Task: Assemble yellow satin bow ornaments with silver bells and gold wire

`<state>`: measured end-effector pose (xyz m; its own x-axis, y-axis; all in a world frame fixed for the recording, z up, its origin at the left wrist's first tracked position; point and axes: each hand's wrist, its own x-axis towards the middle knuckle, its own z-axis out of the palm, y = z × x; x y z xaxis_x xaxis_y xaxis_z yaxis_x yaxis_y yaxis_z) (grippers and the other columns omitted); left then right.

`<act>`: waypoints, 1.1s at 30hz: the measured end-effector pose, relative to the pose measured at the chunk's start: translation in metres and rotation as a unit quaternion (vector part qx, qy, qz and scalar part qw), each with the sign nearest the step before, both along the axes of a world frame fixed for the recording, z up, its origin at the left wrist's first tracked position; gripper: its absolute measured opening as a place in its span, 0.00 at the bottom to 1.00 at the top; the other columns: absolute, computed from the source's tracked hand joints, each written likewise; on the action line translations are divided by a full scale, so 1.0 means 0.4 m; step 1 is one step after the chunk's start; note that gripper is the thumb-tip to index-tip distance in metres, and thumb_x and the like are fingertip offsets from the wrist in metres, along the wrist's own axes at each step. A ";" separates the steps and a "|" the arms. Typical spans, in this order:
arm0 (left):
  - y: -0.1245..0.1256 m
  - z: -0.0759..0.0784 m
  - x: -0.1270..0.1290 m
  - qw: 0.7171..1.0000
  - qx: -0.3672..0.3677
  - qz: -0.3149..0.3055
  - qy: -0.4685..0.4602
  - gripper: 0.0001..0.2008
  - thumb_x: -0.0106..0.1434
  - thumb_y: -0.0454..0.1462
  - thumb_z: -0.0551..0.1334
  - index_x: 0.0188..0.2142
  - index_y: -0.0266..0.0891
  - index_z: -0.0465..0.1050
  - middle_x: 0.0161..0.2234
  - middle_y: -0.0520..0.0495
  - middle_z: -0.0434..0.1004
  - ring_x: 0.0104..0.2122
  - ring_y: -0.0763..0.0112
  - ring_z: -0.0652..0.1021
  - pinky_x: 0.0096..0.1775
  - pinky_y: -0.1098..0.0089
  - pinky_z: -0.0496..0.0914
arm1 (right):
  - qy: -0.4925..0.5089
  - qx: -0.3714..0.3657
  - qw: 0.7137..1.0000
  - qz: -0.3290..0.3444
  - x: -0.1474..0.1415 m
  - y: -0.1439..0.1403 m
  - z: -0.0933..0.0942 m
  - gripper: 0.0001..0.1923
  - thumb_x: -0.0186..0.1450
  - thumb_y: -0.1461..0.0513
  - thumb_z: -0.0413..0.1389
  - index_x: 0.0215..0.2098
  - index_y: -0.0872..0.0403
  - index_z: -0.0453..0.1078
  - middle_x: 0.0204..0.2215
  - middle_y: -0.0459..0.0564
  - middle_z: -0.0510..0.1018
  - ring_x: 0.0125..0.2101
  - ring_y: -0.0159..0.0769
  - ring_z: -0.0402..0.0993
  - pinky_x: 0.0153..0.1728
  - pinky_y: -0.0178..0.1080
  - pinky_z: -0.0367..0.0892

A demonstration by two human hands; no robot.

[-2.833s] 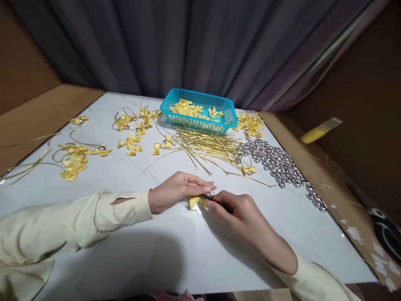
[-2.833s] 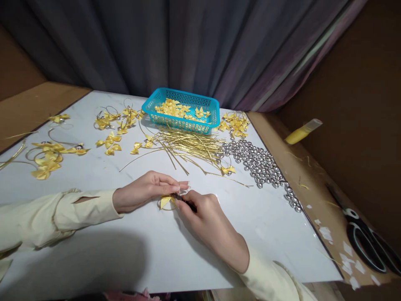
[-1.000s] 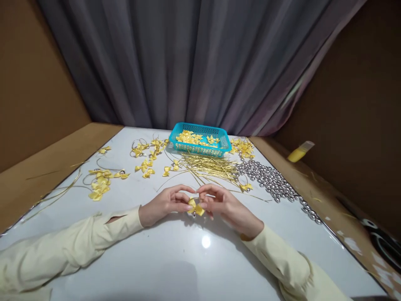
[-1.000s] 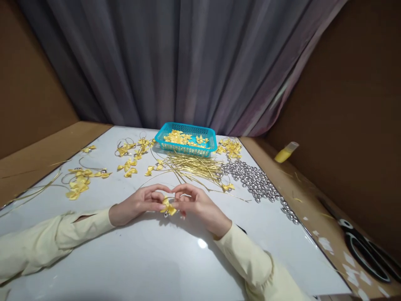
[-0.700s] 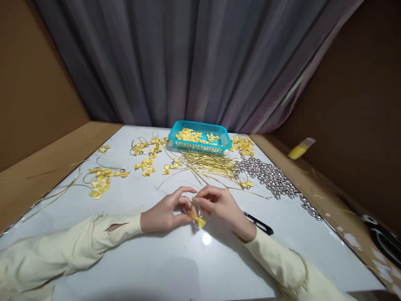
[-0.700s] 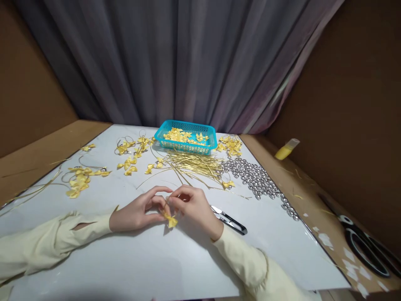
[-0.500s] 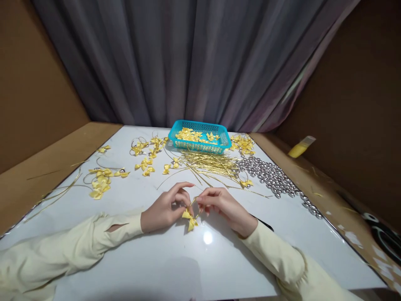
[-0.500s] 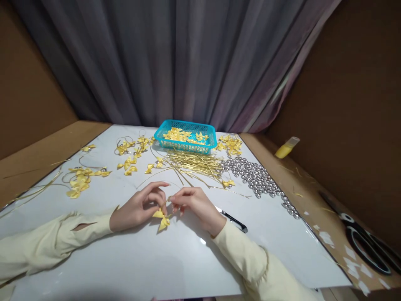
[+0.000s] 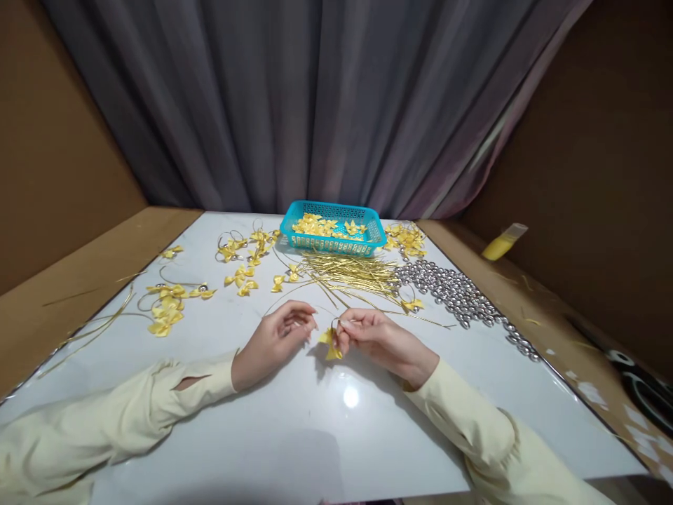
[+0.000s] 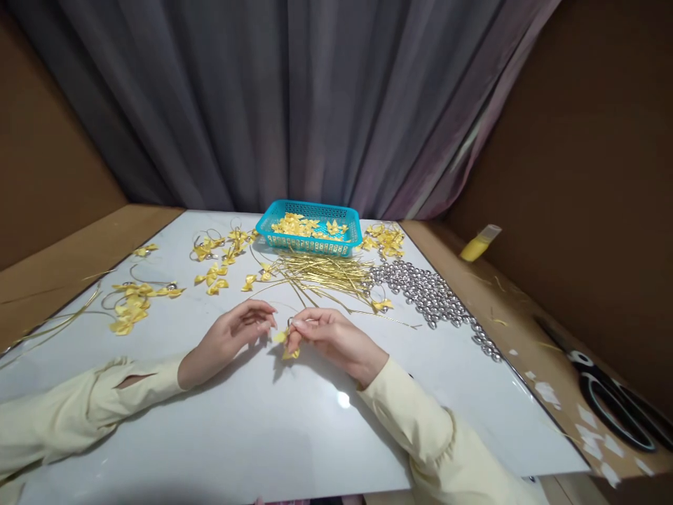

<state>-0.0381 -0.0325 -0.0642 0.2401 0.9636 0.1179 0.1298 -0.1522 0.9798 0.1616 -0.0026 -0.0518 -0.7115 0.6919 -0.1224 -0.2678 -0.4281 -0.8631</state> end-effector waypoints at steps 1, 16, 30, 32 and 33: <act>-0.001 0.002 0.001 0.999 -0.038 -0.019 -0.013 0.12 0.60 0.39 0.57 0.41 0.35 0.63 0.28 0.49 0.71 0.24 0.75 0.69 0.25 0.74 0.63 | 0.005 0.006 1.000 -0.004 0.000 0.001 0.001 0.06 0.58 0.61 0.60 0.27 0.58 0.71 0.21 0.47 0.77 0.26 0.30 0.71 0.35 0.36 0.60; -0.002 -0.017 0.014 0.975 -0.152 -0.158 -0.033 0.12 0.60 0.41 0.59 0.37 0.33 0.70 0.26 0.48 0.72 0.24 0.74 0.73 0.20 0.78 0.67 | 0.024 0.036 0.999 0.008 -0.007 -0.005 0.002 0.09 0.61 0.61 0.56 0.27 0.59 0.70 0.24 0.48 0.76 0.27 0.29 0.71 0.34 0.35 0.61; 0.000 -0.015 0.015 0.977 -0.174 -0.116 -0.045 0.13 0.58 0.42 0.60 0.36 0.31 0.68 0.23 0.45 0.76 0.17 0.74 0.75 0.19 0.75 0.68 | -0.067 0.135 0.989 -0.007 0.002 -0.004 0.003 0.12 0.63 0.57 0.54 0.29 0.58 0.70 0.25 0.47 0.73 0.28 0.29 0.68 0.34 0.35 0.61; 0.000 -0.014 0.014 0.981 -0.162 -0.097 -0.046 0.14 0.59 0.42 0.60 0.37 0.31 0.68 0.21 0.47 0.75 0.16 0.75 0.74 0.20 0.75 0.69 | -0.087 0.158 0.983 -0.043 0.009 0.003 0.007 0.12 0.62 0.56 0.55 0.30 0.57 0.71 0.28 0.47 0.73 0.31 0.29 0.68 0.37 0.35 0.61; -0.001 -0.012 0.014 0.984 -0.150 -0.087 -0.047 0.14 0.59 0.41 0.60 0.38 0.31 0.68 0.21 0.48 0.75 0.17 0.75 0.74 0.21 0.74 0.69 | -0.102 0.164 0.979 -0.061 0.011 0.006 0.009 0.12 0.62 0.56 0.54 0.30 0.57 0.71 0.30 0.47 0.73 0.31 0.29 0.68 0.37 0.35 0.61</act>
